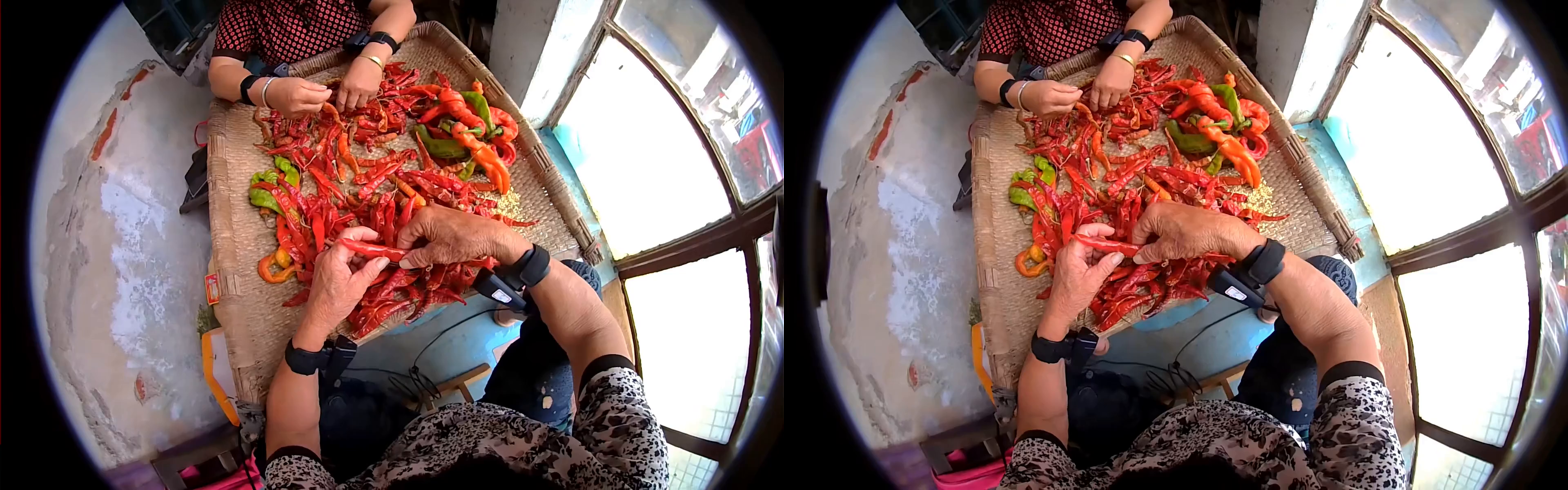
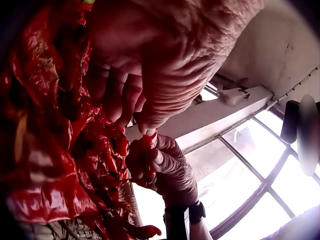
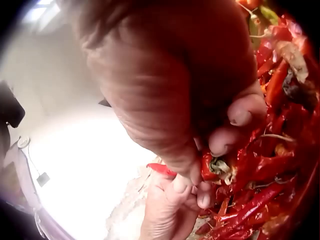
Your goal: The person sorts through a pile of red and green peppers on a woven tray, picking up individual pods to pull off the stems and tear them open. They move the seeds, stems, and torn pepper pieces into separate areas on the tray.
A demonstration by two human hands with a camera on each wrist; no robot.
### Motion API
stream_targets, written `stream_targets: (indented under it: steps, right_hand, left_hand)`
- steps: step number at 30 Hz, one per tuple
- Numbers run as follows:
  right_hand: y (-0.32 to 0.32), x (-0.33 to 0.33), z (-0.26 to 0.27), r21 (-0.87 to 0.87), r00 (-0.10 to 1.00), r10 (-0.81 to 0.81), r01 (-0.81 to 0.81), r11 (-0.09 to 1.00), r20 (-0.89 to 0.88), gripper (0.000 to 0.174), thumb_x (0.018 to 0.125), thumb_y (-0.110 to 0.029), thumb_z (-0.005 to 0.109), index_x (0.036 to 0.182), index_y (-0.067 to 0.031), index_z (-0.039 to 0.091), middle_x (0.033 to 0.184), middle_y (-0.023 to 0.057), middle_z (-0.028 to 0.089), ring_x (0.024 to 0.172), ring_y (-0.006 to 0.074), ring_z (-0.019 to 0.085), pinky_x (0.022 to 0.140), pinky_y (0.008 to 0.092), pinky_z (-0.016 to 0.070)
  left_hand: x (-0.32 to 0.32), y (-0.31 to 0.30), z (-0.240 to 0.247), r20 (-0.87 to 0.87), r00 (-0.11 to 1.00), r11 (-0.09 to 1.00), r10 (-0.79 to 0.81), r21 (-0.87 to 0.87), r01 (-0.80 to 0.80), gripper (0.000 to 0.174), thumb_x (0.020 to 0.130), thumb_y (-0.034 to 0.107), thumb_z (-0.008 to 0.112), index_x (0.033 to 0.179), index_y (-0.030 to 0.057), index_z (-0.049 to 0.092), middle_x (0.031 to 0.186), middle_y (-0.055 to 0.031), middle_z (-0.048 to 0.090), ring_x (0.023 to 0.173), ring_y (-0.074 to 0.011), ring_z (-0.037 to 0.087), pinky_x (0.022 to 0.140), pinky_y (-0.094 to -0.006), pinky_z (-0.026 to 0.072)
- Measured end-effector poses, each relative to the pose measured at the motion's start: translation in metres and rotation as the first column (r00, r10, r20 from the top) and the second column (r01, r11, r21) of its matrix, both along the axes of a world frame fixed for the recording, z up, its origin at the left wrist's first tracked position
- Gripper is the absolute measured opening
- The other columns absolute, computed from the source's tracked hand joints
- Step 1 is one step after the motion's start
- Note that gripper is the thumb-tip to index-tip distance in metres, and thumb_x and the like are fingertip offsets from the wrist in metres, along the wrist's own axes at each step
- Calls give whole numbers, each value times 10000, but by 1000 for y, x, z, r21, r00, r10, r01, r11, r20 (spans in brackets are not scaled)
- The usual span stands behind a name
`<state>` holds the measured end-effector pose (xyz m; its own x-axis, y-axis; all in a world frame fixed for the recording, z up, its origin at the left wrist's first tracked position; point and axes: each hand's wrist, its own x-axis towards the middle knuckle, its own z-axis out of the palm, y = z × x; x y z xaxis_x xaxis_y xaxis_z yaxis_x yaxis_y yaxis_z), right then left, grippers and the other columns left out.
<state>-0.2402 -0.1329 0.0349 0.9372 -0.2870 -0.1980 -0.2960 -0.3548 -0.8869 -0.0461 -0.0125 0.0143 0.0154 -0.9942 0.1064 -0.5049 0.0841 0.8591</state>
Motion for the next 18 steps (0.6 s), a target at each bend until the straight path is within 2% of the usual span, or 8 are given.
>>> stream_targets:
  steps: [4,6,9,10,11,13,14,18]
  right_hand:
    - [-22,-15,8,-105,995,77,-84,991,-62,277,874,-235,673,965,27,663,672,68,614,651,149,583,609,352,471]
    - [-24,-17,13,71,831,-484,484,872,275,355,873,-251,671,1091,27,624,734,99,631,668,179,593,637,359,484]
    - [-50,-8,-8,-236,629,-479,723,649,612,467,878,-273,658,1226,20,550,808,138,644,711,248,617,676,356,506]
    - [-55,-13,-8,-446,775,-469,629,637,423,620,902,-349,627,1387,-25,418,1052,181,650,887,275,649,765,376,522]
    - [-57,-15,-16,-445,775,-469,629,638,423,620,902,-349,627,1387,-25,418,1052,181,650,887,275,649,765,376,522]
    - [-55,-13,-32,-804,902,-430,289,520,46,541,868,-277,645,1317,-34,468,1017,201,644,894,347,636,766,421,518]
    - [-55,-9,-39,-818,875,-481,233,525,-60,368,836,-219,646,1138,-28,556,979,201,638,879,365,627,766,445,512]
    - [-49,-1,-40,-854,868,-482,158,495,-118,279,831,-237,650,986,-14,583,956,197,637,857,350,633,748,443,508]
  left_hand:
    - [6,-3,3,148,986,993,77,74,-88,293,862,90,651,1135,22,569,856,-95,662,733,-155,626,645,-302,507]
    - [5,-3,2,166,985,995,51,76,-65,279,866,86,642,1127,19,573,856,-97,662,726,-158,625,637,-307,504]
    - [3,-3,-6,192,981,998,-6,57,-6,244,864,69,630,1095,3,581,846,-108,656,702,-175,619,625,-314,496]
    - [3,-3,-8,235,971,999,-47,37,39,239,862,62,629,1087,-1,582,844,-114,653,701,-182,620,629,-314,497]
    - [3,-2,-9,279,956,996,-86,19,84,233,859,55,629,1079,-4,583,842,-120,650,700,-189,621,634,-315,499]
    - [2,-2,-10,294,953,997,-79,21,76,225,854,49,633,1067,-7,587,838,-127,646,695,-200,621,640,-320,502]
    - [2,-2,-10,297,951,996,-85,11,85,225,855,49,631,1068,-7,587,837,-126,647,695,-201,620,641,-323,503]
    - [5,-2,-11,288,956,998,-60,-15,67,249,856,45,632,1096,0,580,841,-123,639,688,-185,611,638,-313,504]
